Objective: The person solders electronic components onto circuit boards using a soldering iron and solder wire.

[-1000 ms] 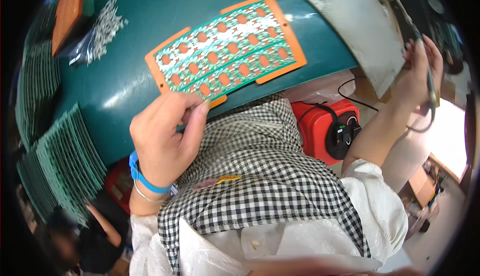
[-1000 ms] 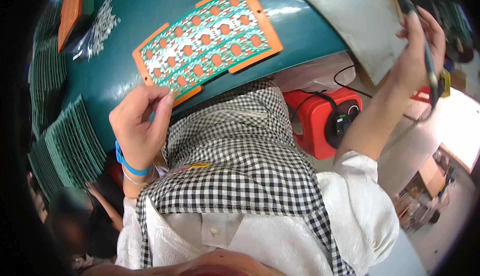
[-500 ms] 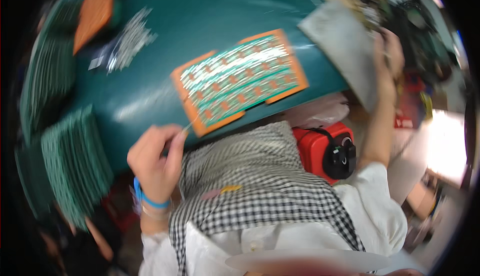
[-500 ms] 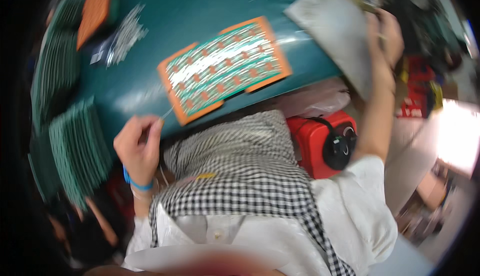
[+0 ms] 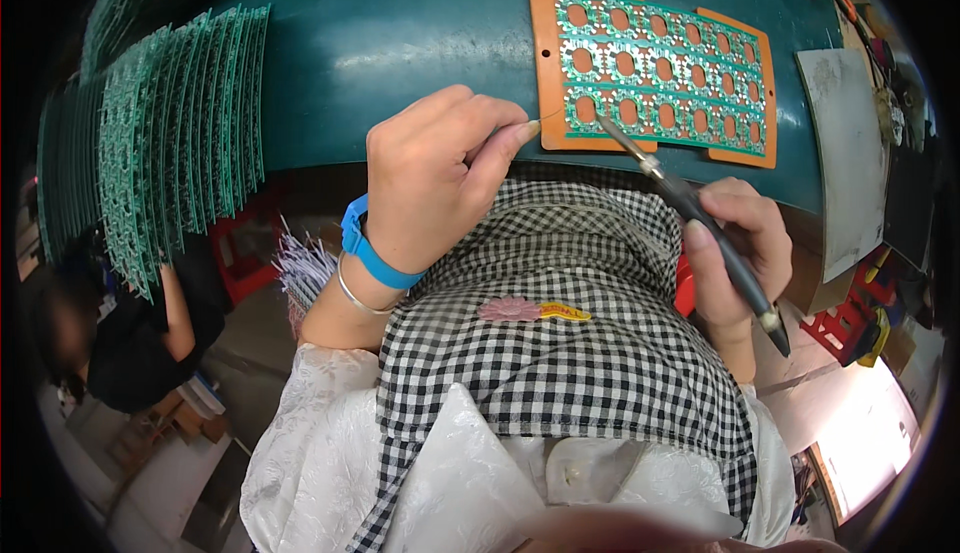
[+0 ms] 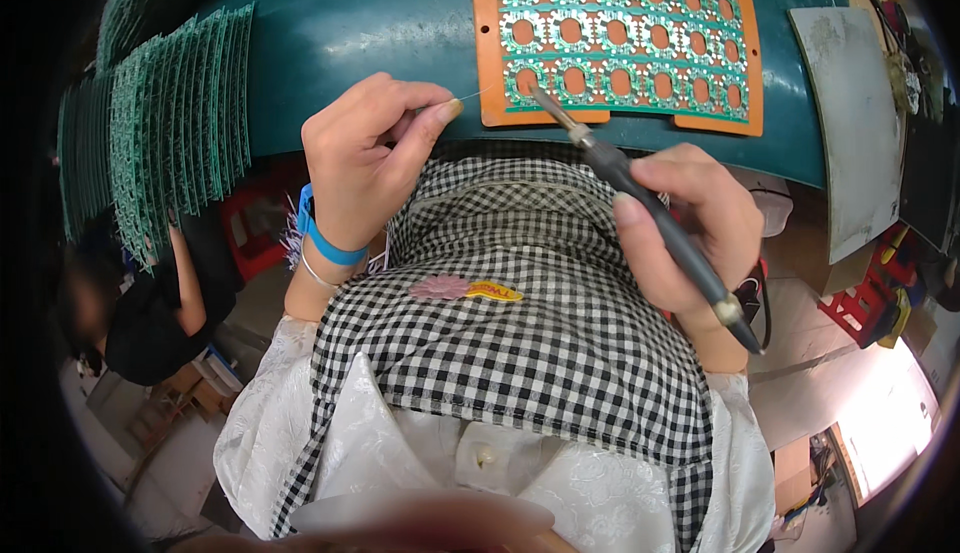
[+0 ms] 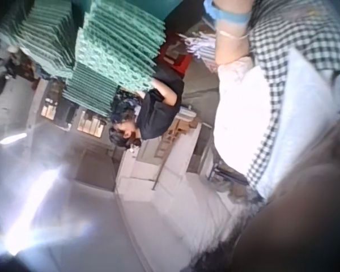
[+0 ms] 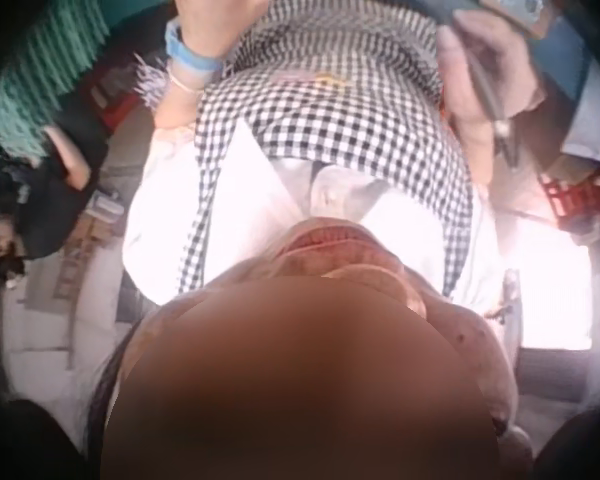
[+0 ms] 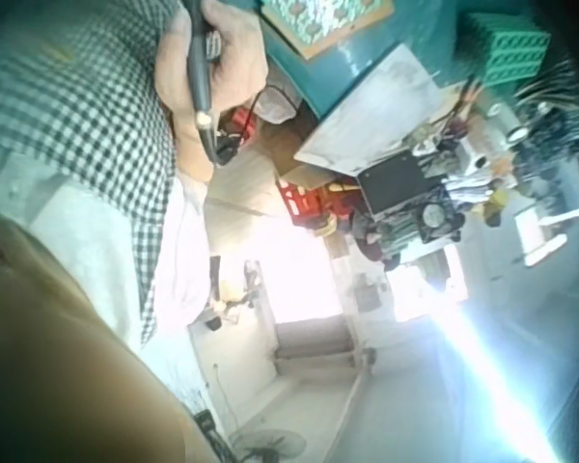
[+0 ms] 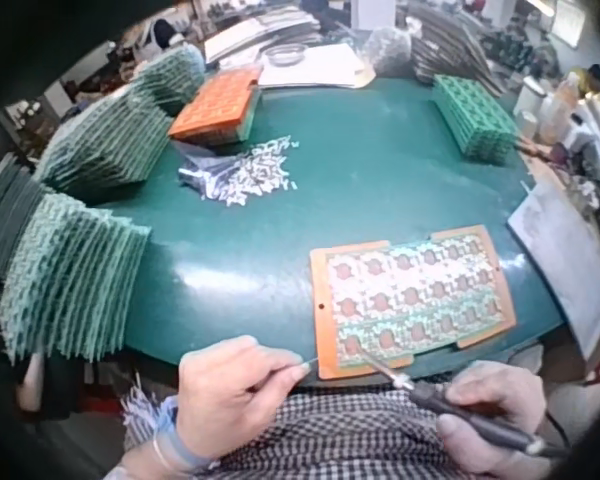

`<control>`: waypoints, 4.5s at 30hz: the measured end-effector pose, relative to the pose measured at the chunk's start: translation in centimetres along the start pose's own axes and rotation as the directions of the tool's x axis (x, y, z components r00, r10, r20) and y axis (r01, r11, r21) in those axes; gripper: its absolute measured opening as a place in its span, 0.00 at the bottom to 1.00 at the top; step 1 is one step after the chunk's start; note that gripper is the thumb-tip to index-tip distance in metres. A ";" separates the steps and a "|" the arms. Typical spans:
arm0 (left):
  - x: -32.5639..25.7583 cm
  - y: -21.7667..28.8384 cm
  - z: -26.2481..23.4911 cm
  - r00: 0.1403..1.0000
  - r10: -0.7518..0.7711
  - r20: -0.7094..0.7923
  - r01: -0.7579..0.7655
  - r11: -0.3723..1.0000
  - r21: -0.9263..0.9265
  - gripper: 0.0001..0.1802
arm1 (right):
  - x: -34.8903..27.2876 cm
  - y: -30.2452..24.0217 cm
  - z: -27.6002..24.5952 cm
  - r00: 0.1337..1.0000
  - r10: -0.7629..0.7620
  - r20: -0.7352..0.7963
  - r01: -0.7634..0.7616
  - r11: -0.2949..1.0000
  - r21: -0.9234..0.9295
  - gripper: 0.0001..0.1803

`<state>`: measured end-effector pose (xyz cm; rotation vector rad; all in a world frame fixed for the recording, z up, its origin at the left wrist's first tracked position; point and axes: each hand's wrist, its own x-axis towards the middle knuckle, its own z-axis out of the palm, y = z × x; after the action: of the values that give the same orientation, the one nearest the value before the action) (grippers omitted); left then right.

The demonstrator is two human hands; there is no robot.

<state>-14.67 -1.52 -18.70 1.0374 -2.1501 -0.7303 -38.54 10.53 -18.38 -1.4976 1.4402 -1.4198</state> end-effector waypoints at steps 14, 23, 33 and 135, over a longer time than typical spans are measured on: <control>0.3 -0.9 1.6 0.999 0.030 0.045 -0.031 1.000 0.003 0.04 | 0.5 0.5 1.1 0.996 -0.025 0.085 0.037 0.990 -0.139 0.13; 0.5 -1.1 2.0 0.991 0.125 0.052 -0.123 0.992 -0.026 0.05 | 0.7 -0.1 1.2 0.989 -0.082 0.124 0.109 0.968 -0.224 0.12; 0.3 0.3 1.3 0.999 -0.020 0.038 0.024 0.995 -0.100 0.04 | -0.1 0.7 -0.4 0.983 0.054 -0.177 -0.048 0.998 0.041 0.11; 2.4 2.2 6.6 0.984 0.179 0.014 -0.179 0.984 -0.022 0.05 | -0.4 3.4 -4.2 0.995 -0.034 -0.092 0.036 0.999 0.026 0.11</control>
<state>-21.75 -1.01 -20.74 0.8163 -2.2108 -0.6764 -43.40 11.14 -20.62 -1.4643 1.4488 -1.5411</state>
